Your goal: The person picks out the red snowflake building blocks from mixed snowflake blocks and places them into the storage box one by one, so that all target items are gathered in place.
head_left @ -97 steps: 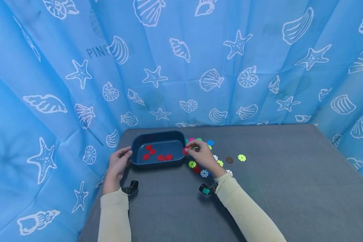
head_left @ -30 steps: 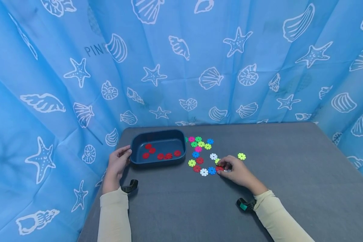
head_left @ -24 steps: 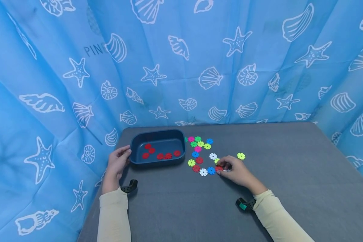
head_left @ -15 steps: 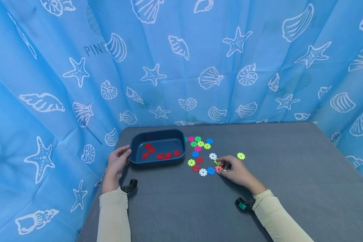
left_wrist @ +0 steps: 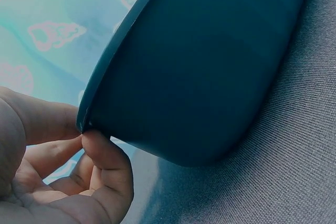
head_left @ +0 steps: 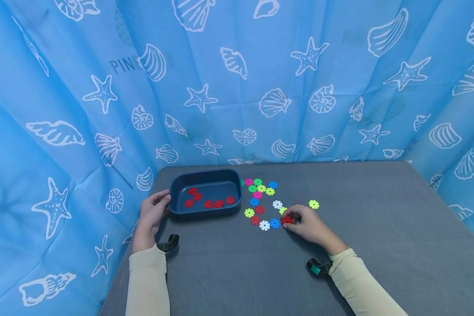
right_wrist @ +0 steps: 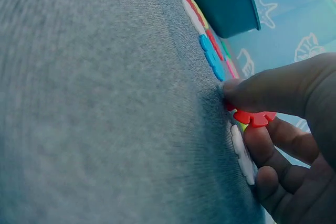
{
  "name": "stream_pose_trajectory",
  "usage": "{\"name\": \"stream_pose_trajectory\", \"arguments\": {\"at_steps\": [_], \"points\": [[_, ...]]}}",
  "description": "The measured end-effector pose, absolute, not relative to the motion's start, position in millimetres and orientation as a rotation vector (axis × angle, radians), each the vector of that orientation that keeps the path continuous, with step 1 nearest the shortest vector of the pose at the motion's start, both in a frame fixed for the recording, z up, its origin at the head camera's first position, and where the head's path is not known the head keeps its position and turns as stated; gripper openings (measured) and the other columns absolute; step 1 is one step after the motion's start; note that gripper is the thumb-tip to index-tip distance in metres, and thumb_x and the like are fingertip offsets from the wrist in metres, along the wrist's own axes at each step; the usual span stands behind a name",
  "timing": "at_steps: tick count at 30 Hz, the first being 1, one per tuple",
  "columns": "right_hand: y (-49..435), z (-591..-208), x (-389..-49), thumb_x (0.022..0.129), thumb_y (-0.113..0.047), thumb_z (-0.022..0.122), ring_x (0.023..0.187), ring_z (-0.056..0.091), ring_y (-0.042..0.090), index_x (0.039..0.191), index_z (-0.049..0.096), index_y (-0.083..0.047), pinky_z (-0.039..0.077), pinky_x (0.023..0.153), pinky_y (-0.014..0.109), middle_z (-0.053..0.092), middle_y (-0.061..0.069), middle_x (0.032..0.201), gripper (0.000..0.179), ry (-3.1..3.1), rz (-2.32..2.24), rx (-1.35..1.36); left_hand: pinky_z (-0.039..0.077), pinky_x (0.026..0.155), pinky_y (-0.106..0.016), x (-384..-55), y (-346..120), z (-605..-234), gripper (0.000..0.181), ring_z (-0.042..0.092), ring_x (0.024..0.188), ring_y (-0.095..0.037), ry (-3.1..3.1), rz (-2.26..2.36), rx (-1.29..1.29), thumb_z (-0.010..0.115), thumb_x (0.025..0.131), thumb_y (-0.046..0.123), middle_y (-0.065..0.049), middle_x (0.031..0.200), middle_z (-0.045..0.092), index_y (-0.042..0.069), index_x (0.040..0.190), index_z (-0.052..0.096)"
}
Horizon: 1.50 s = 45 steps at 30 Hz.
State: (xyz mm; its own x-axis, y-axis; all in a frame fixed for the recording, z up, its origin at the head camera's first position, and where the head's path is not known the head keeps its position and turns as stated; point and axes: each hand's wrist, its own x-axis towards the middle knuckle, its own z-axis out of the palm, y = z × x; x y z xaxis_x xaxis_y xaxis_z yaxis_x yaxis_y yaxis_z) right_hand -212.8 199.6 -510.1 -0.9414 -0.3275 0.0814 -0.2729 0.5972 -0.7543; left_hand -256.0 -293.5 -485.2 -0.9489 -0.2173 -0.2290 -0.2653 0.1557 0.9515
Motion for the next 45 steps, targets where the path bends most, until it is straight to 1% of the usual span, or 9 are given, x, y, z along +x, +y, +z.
{"name": "stream_pose_trajectory", "arguments": {"at_steps": [12,17,22,27,33,36,40,43,45], "points": [[190,-499,-222,0.097,-0.01,0.078,0.076,0.061,0.016,0.113,0.076,-0.005,0.054,0.066,0.028,0.071,0.002,0.095,0.017,2.686,-1.412,-0.572,0.053,0.091,-0.029,-256,-295,-484,0.051,0.054,0.106,-0.016,2.36,1.947,-0.508,0.059,0.111,0.032,-0.003,0.134,0.054,0.012,0.157,0.053],[178,-492,-227,0.098,-0.014,0.078,0.082,0.063,0.019,0.115,0.075,-0.004,0.056,0.072,0.029,0.073,0.005,0.099,0.02,2.664,-1.509,-0.569,0.053,0.09,-0.028,-255,-297,-486,0.051,0.054,0.105,-0.015,2.362,1.945,-0.51,0.058,0.111,0.032,-0.004,0.135,0.053,0.012,0.157,0.053],[161,-491,-237,0.098,-0.016,0.078,0.085,0.067,0.02,0.114,0.075,-0.002,0.056,0.074,0.027,0.076,0.01,0.101,0.021,2.642,-1.654,-0.499,0.053,0.087,-0.028,-253,-298,-487,0.05,0.055,0.099,-0.014,2.372,1.945,-0.514,0.058,0.111,0.031,-0.002,0.129,0.055,0.011,0.156,0.053],[140,-488,-247,0.099,-0.013,0.076,0.088,0.073,0.03,0.116,0.073,0.004,0.058,0.075,0.026,0.077,0.018,0.104,0.024,2.553,-1.795,-0.43,0.054,0.086,-0.028,-253,-296,-487,0.05,0.056,0.096,-0.013,2.37,1.951,-0.507,0.059,0.111,0.03,0.0,0.125,0.055,0.011,0.156,0.054],[116,-478,-255,0.1,-0.015,0.075,0.092,0.072,0.04,0.116,0.072,0.003,0.06,0.076,0.033,0.075,0.02,0.11,0.024,2.461,-1.849,-0.412,0.053,0.09,-0.032,-255,-294,-486,0.05,0.055,0.098,-0.013,2.368,1.957,-0.504,0.059,0.11,0.029,-0.001,0.127,0.054,0.01,0.156,0.053],[105,-476,-260,0.101,-0.018,0.075,0.093,0.073,0.035,0.115,0.073,-0.001,0.059,0.079,0.035,0.076,0.018,0.112,0.022,2.433,-1.866,-0.386,0.053,0.091,-0.032,-255,-294,-485,0.05,0.054,0.099,-0.014,2.361,1.961,-0.506,0.059,0.111,0.029,-0.002,0.128,0.054,0.01,0.156,0.053],[94,-473,-266,0.101,-0.018,0.075,0.094,0.073,0.025,0.116,0.073,-0.003,0.061,0.09,0.049,0.075,0.015,0.113,0.021,2.385,-1.898,-0.317,0.053,0.09,-0.031,-255,-293,-483,0.049,0.055,0.097,-0.013,2.36,1.963,-0.506,0.059,0.111,0.028,-0.002,0.127,0.055,0.01,0.156,0.053],[87,-471,-269,0.101,-0.015,0.074,0.099,0.075,0.031,0.117,0.072,-0.002,0.058,0.097,0.059,0.075,0.016,0.113,0.021,2.34,-1.929,-0.276,0.053,0.088,-0.03,-254,-292,-482,0.049,0.055,0.096,-0.013,2.36,1.962,-0.505,0.059,0.111,0.029,-0.001,0.126,0.055,0.01,0.156,0.054],[85,-471,-270,0.102,-0.015,0.073,0.102,0.074,0.035,0.117,0.072,-0.001,0.057,0.098,0.059,0.074,0.016,0.112,0.021,2.332,-1.933,-0.271,0.053,0.086,-0.028,-254,-291,-483,0.049,0.055,0.096,-0.013,2.359,1.961,-0.503,0.06,0.11,0.028,-0.001,0.126,0.055,0.01,0.156,0.054]]}}
